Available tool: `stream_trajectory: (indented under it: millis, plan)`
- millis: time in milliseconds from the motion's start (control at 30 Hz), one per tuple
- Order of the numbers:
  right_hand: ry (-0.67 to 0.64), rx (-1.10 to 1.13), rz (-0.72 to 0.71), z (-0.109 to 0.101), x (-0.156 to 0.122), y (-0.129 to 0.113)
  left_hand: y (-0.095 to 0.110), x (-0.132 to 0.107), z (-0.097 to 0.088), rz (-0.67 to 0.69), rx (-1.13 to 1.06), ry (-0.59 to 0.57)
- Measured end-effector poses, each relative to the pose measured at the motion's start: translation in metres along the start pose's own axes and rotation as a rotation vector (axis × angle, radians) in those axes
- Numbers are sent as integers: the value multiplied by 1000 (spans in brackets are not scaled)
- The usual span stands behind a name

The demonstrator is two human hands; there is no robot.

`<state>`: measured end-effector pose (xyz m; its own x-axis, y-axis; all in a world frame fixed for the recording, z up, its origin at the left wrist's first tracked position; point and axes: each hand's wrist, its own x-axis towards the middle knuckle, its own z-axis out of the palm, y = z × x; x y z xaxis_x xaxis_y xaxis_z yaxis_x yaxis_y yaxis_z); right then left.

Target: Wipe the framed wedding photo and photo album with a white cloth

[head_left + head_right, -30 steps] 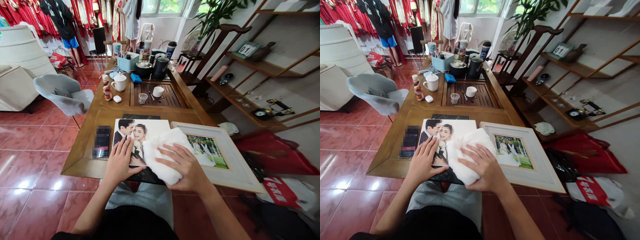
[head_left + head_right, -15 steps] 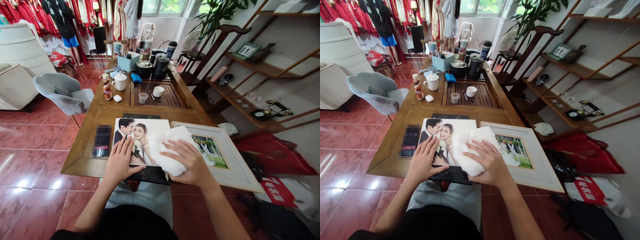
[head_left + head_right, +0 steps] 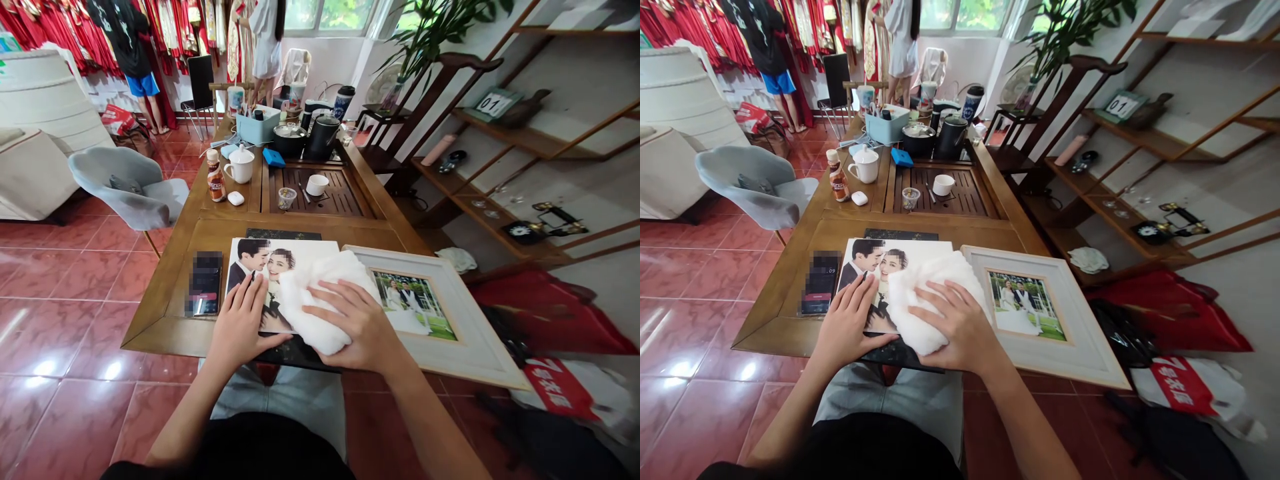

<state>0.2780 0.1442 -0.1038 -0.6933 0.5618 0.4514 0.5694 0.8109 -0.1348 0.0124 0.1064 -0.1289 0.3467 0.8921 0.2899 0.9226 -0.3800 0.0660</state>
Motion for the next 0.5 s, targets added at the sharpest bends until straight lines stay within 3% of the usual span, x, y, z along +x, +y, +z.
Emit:
stream_trajectory:
  millis: [200,367,500]
  plan:
    - [14,-30,50,1,4,0,0,0,1,4,5,10]
    - [-27,10,-22,1,7,-2,0,0,-1,10,12,6]
    - [-2,-20,32,2,9,0,0,0,0,6,13,16]
